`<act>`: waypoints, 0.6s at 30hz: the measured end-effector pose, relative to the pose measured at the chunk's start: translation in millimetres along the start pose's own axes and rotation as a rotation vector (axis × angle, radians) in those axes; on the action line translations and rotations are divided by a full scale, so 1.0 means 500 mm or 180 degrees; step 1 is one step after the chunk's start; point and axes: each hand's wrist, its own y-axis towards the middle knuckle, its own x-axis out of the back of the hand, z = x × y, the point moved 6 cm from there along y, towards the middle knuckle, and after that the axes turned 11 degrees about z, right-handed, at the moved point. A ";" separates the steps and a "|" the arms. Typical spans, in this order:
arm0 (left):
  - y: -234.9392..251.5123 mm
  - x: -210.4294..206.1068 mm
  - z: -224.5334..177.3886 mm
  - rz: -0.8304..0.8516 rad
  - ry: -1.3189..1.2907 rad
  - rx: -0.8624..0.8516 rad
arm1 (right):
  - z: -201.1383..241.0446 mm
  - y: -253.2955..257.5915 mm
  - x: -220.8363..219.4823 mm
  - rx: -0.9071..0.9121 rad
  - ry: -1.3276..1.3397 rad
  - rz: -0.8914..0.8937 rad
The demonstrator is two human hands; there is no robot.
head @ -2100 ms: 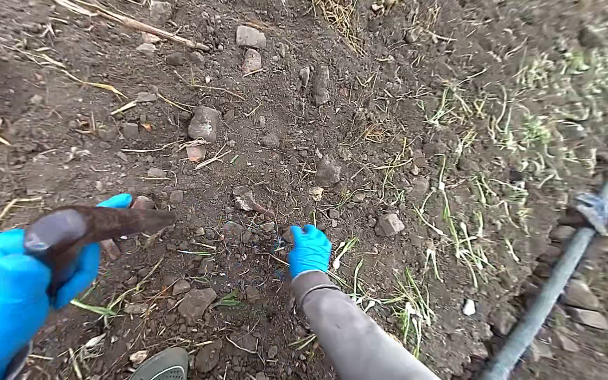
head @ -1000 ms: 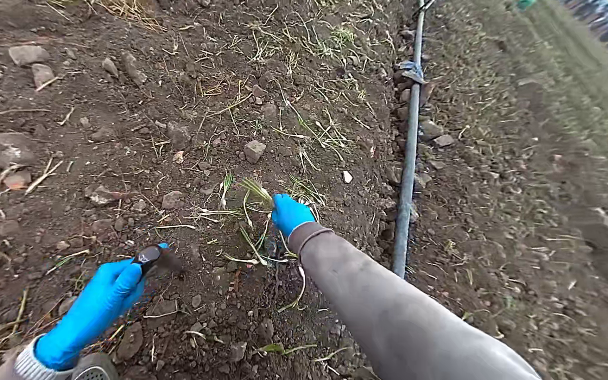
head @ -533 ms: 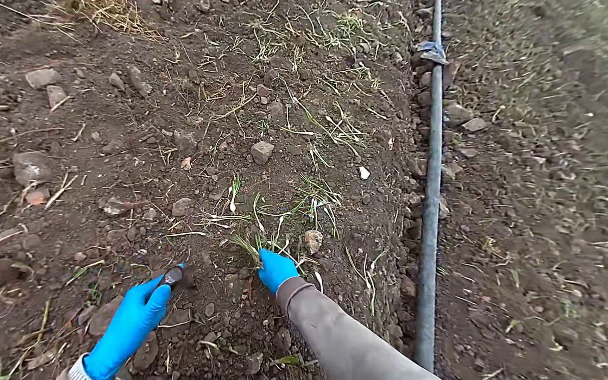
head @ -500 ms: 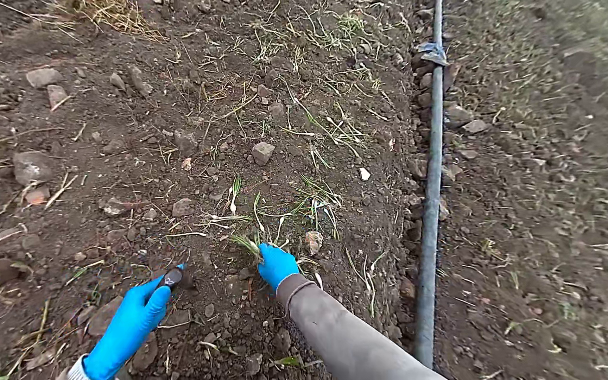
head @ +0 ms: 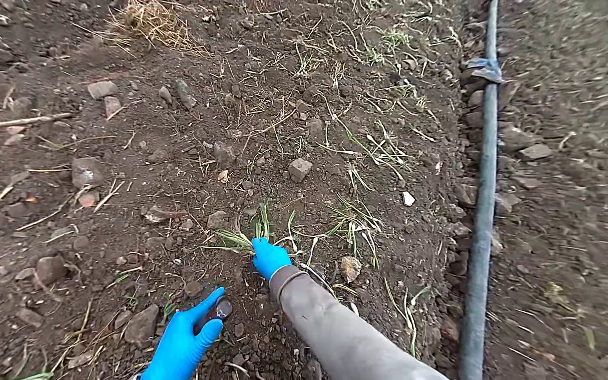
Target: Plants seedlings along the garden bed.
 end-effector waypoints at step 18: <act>0.002 -0.009 0.000 -0.0027 -0.0019 -0.0029 | 0.092 -0.013 -0.013 0.0879 0.0133 0.0527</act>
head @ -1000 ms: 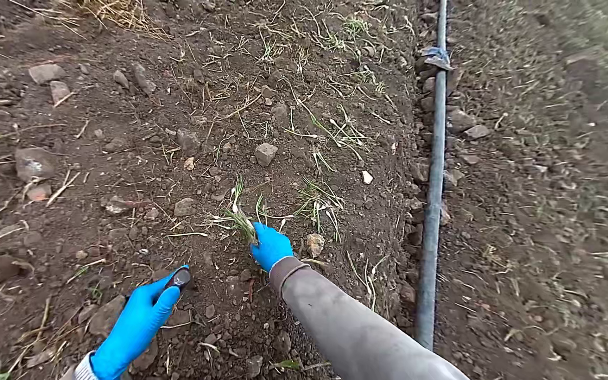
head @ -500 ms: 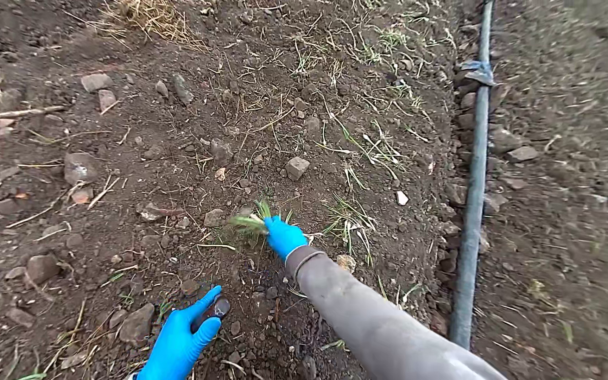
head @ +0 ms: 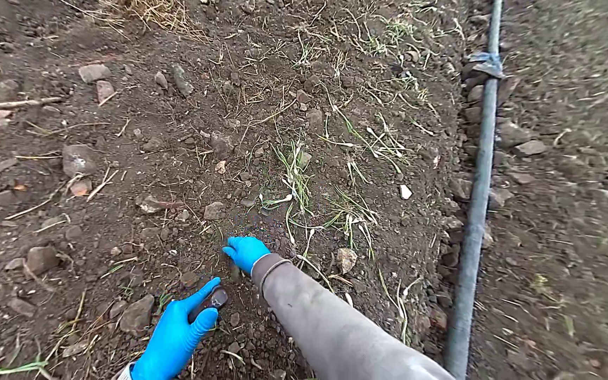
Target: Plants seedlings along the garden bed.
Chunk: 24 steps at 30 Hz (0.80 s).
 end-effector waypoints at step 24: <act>0.054 -0.055 -0.539 0.1111 0.1247 0.0270 | -0.403 -0.282 -0.207 -0.0821 0.1190 -0.0250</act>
